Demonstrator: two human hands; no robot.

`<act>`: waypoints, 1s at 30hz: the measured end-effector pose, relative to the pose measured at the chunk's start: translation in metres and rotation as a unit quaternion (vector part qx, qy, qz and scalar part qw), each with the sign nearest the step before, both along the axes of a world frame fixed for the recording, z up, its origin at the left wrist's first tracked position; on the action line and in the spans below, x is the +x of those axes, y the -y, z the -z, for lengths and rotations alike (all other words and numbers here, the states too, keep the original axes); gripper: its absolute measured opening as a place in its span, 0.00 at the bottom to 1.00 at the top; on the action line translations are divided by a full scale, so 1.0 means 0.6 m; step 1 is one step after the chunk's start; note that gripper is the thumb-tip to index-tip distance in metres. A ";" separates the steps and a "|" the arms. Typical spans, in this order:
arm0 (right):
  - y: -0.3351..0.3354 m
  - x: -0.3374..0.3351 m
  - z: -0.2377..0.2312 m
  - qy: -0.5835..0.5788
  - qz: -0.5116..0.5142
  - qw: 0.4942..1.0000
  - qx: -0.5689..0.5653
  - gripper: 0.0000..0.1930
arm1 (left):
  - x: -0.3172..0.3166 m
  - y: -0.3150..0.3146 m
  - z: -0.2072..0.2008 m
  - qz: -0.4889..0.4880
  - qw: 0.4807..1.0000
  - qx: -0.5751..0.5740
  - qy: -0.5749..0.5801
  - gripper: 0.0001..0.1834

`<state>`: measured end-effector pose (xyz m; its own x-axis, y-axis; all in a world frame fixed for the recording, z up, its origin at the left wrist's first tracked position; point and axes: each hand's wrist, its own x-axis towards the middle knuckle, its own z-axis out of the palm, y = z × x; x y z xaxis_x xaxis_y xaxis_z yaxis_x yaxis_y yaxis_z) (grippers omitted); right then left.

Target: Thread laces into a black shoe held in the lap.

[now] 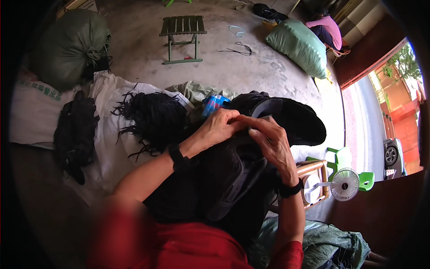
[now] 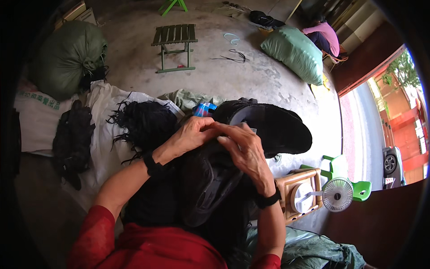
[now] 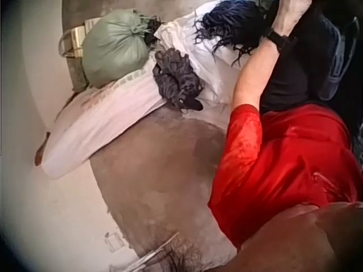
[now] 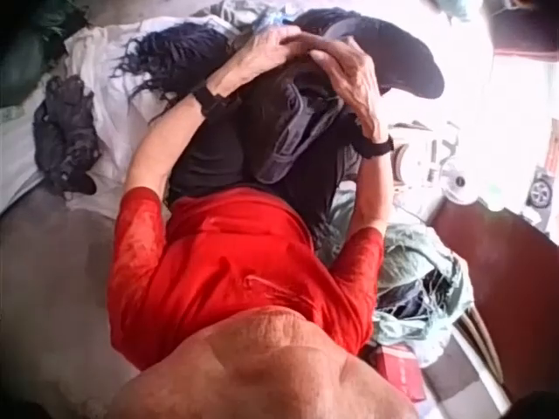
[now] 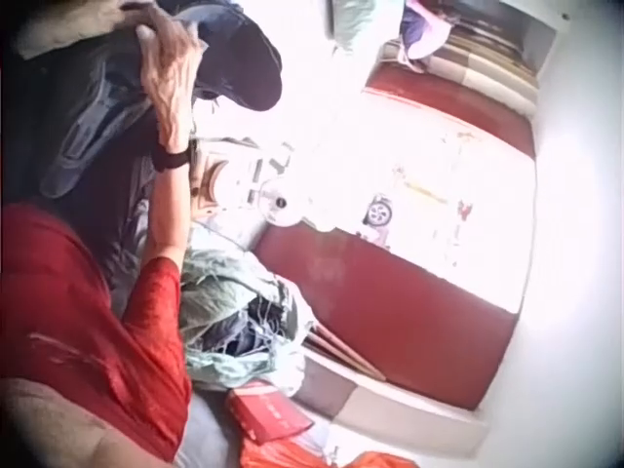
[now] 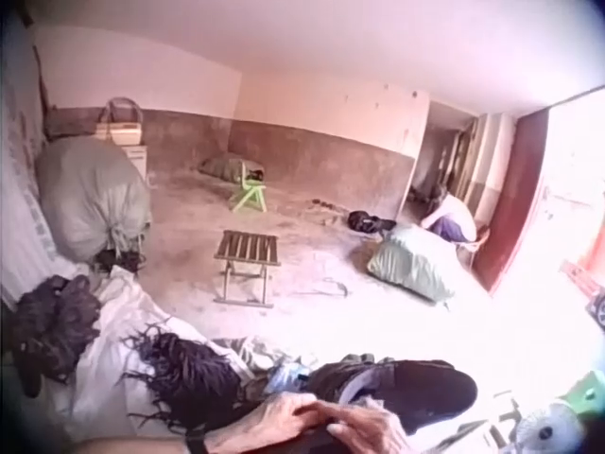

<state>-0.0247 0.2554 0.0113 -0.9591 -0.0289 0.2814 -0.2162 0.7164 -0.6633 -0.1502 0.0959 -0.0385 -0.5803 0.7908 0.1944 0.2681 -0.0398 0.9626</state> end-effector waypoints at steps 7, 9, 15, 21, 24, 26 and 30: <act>-0.017 -0.027 0.012 0.075 0.219 0.966 -0.118 0.07 | 0.004 0.025 0.017 -0.072 0.976 -0.030 -0.206 0.08; -0.019 0.004 0.010 0.074 0.289 0.954 0.035 0.06 | 0.010 0.038 0.021 -0.056 0.940 -0.077 -0.329 0.08; 0.041 0.130 0.054 -0.063 0.221 0.959 -0.167 0.11 | 0.028 0.093 0.014 -0.069 0.928 -0.056 -0.361 0.05; 0.075 0.138 0.066 0.011 0.217 0.962 -0.162 0.39 | 0.121 0.072 -0.019 -0.016 0.958 0.024 -0.285 0.36; 0.078 0.128 0.051 0.058 0.246 0.962 -0.099 0.35 | 0.134 0.056 -0.009 -0.050 0.950 -0.062 -0.301 0.29; 0.066 0.131 0.040 0.060 0.197 0.961 -0.186 0.33 | 0.114 0.054 0.006 -0.026 0.975 -0.036 -0.216 0.24; 0.035 0.156 0.036 0.088 0.149 0.944 -0.279 0.32 | 0.076 0.060 0.027 0.034 0.998 -0.037 -0.038 0.21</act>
